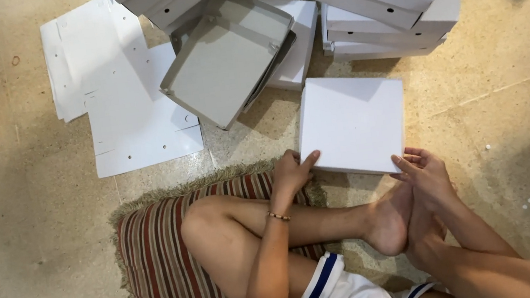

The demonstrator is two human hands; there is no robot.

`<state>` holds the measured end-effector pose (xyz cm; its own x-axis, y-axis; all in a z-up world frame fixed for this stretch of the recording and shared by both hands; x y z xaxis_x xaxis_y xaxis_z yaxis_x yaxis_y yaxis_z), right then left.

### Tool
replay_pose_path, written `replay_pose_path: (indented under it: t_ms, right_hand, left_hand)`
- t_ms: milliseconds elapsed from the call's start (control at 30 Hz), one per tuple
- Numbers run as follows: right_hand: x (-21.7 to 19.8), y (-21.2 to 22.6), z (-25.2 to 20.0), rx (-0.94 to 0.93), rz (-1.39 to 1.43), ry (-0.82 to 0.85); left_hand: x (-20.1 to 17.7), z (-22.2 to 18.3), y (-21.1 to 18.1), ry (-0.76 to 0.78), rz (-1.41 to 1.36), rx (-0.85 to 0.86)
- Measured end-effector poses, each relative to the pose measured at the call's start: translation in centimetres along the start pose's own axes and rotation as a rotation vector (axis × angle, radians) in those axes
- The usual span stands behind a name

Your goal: Assembling white cardboard boxes from flat templates by folding and interlocking tabs

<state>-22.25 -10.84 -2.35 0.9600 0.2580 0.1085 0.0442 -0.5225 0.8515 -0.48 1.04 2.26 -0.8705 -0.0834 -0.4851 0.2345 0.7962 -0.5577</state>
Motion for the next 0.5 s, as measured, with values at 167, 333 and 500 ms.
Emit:
replay_pose_path:
  t_ms: [167,333,500]
  right_hand:
    - [-0.9,-2.5,1.7,-0.069,0.166,-0.04]
    - [-0.3,-1.9,0.3,-0.09,0.157,-0.073]
    - [-1.1,-3.6,1.4,-0.07,0.037,-0.044]
  left_hand:
    - [1.4,3.3,1.8,-0.096,-0.2,0.03]
    - [2.7,5.4,3.5,-0.076,-0.363,-0.002]
    - [3.2,6.8,4.5,-0.076,-0.402,0.007]
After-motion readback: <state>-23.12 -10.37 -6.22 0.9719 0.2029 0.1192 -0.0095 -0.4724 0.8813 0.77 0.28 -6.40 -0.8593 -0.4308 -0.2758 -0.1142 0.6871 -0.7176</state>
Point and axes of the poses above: each hand's wrist, its own z-axis towards the middle knuckle, its own x-axis out of the palm, y = z × x, the point moved 2 cm from there along z, towards the middle knuckle, and after that the axes turned 11 degrees about z, right-handed, at the moved point
